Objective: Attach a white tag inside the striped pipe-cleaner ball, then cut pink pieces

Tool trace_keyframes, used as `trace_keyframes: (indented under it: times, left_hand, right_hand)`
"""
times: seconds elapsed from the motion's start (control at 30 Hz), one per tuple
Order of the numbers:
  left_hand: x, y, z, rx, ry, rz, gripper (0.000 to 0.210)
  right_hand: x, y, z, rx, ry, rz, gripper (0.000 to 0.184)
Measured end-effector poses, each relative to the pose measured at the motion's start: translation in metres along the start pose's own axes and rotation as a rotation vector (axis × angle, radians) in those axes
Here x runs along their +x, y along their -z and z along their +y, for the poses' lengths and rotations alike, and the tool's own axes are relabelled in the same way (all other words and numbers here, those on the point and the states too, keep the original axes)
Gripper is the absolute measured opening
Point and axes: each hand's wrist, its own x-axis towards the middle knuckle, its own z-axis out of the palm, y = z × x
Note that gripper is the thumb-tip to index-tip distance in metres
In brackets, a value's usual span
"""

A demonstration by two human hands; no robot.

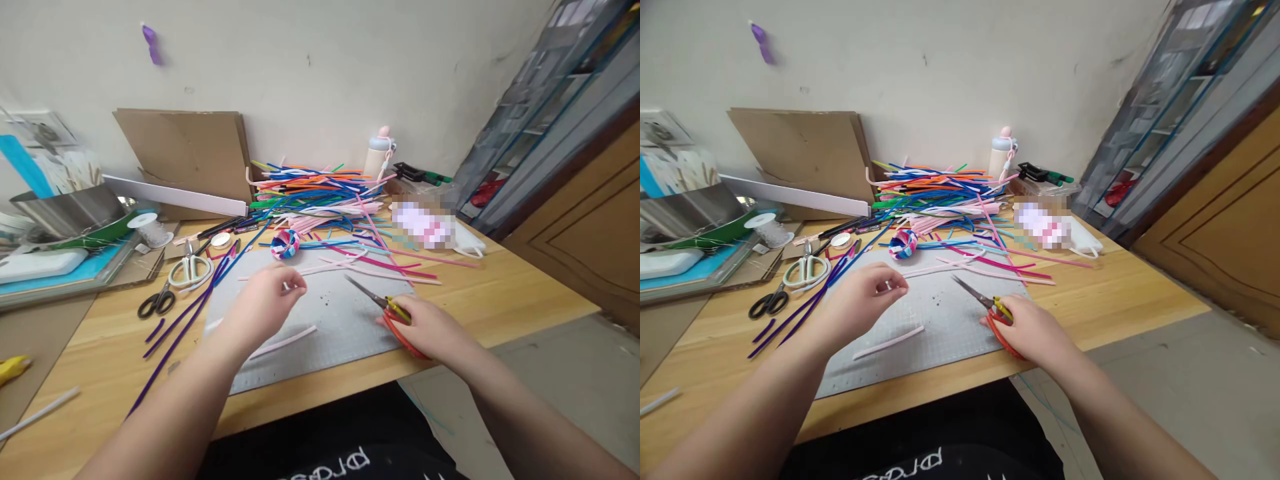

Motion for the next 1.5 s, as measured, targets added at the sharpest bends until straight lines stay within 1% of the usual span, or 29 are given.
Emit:
trace_keyframes:
  times: [0.03, 0.07, 0.1, 0.13, 0.2, 0.23, 0.3, 0.33, 0.37, 0.43, 0.5, 0.53, 0.57, 0.6, 0.67, 0.73, 0.87, 0.93, 1.0, 1.03, 1.1, 1.17, 1.23, 1.3, 1.37, 1.43, 1.5]
  left_hand:
    - [-0.002, -0.001, -0.008, 0.033, 0.014, -0.024, 0.015]
    - [-0.003, -0.005, -0.016, 0.035, 0.034, -0.073, 0.015]
    - [-0.004, -0.011, -0.023, 0.012, 0.038, -0.133, 0.015]
    - [-0.004, -0.017, -0.03, -0.019, 0.025, -0.152, 0.015]
    - [-0.004, -0.026, -0.043, -0.057, 0.006, -0.109, 0.023]
    - [-0.004, -0.027, -0.049, -0.054, 0.017, -0.064, 0.027]
    - [-0.007, -0.022, -0.058, -0.023, 0.069, -0.001, 0.03]
    - [-0.01, -0.018, -0.062, -0.001, 0.09, 0.004, 0.03]
    - [-0.013, -0.014, -0.066, 0.025, 0.098, -0.015, 0.03]
    - [-0.022, -0.008, -0.069, 0.077, 0.056, -0.103, 0.033]
    - [-0.03, -0.01, -0.069, 0.119, -0.009, -0.193, 0.044]
    - [-0.033, -0.013, -0.069, 0.136, -0.038, -0.211, 0.047]
    - [-0.036, -0.016, -0.068, 0.149, -0.061, -0.221, 0.046]
    - [-0.037, -0.02, -0.068, 0.156, -0.073, -0.23, 0.041]
    - [-0.037, -0.025, -0.069, 0.152, -0.052, -0.237, 0.02]
    - [-0.034, -0.023, -0.074, 0.151, -0.001, -0.223, 0.004]
    - [-0.028, -0.005, -0.089, 0.237, 0.105, -0.137, 0.01]
    - [-0.026, 0.003, -0.095, 0.28, 0.139, -0.109, 0.011]
    - [-0.025, 0.005, -0.098, 0.287, 0.144, -0.104, 0.012]
    - [-0.024, 0.005, -0.098, 0.281, 0.136, -0.103, 0.012]
    - [-0.022, 0.001, -0.098, 0.27, 0.105, -0.09, 0.012]
    - [-0.02, -0.003, -0.098, 0.267, 0.07, -0.062, 0.011]
    - [-0.018, -0.007, -0.099, 0.263, 0.042, -0.038, 0.011]
    - [-0.018, -0.009, -0.1, 0.253, 0.017, -0.025, 0.011]
    - [-0.018, -0.01, -0.101, 0.243, -0.008, -0.023, 0.01]
    - [-0.019, -0.01, -0.101, 0.239, -0.024, -0.027, 0.007]
    - [-0.02, -0.01, -0.101, 0.236, -0.021, -0.03, 0.004]
  right_hand:
    - [0.001, 0.001, 0.002, -0.052, 0.022, -0.009, 0.033]
    - [0.002, 0.002, 0.003, -0.084, 0.046, -0.017, 0.029]
    - [0.004, 0.0, 0.004, -0.099, 0.074, -0.026, 0.025]
    - [0.005, -0.001, 0.005, -0.102, 0.102, -0.032, 0.022]
    - [0.007, -0.005, 0.006, -0.094, 0.151, -0.035, 0.019]
    - [0.009, -0.006, 0.006, -0.091, 0.171, -0.036, 0.02]
    - [0.012, -0.008, 0.007, -0.089, 0.198, -0.045, 0.022]
    - [0.014, -0.008, 0.007, -0.09, 0.205, -0.052, 0.022]
    - [0.015, -0.008, 0.007, -0.09, 0.208, -0.057, 0.022]
    - [0.019, -0.008, 0.006, -0.084, 0.217, -0.062, 0.023]
    - [0.024, -0.007, 0.003, -0.083, 0.231, -0.06, 0.024]
    - [0.026, -0.007, 0.001, -0.087, 0.24, -0.062, 0.024]
    - [0.029, -0.007, -0.002, -0.092, 0.25, -0.065, 0.024]
    - [0.031, -0.006, -0.003, -0.094, 0.261, -0.074, 0.024]
    - [0.036, -0.004, -0.006, -0.088, 0.283, -0.106, 0.023]
    - [0.042, -0.001, -0.007, -0.077, 0.3, -0.16, 0.022]
    - [0.052, 0.006, -0.012, -0.116, 0.342, -0.255, 0.02]
    - [0.058, 0.011, -0.02, -0.156, 0.368, -0.287, 0.022]
    - [0.068, 0.016, -0.034, -0.187, 0.392, -0.299, 0.027]
    - [0.074, 0.016, -0.041, -0.199, 0.405, -0.285, 0.029]
    - [0.09, 0.014, -0.057, -0.21, 0.435, -0.197, 0.028]
    - [0.108, 0.004, -0.07, -0.214, 0.49, -0.127, 0.023]
    - [0.126, -0.011, -0.076, -0.224, 0.519, -0.067, 0.019]
    - [0.139, -0.026, -0.077, -0.208, 0.503, -0.051, 0.012]
    - [0.145, -0.036, -0.073, -0.184, 0.498, -0.048, 0.01]
    - [0.147, -0.039, -0.07, -0.15, 0.495, -0.04, 0.012]
    - [0.146, -0.037, -0.067, -0.111, 0.488, -0.019, 0.015]
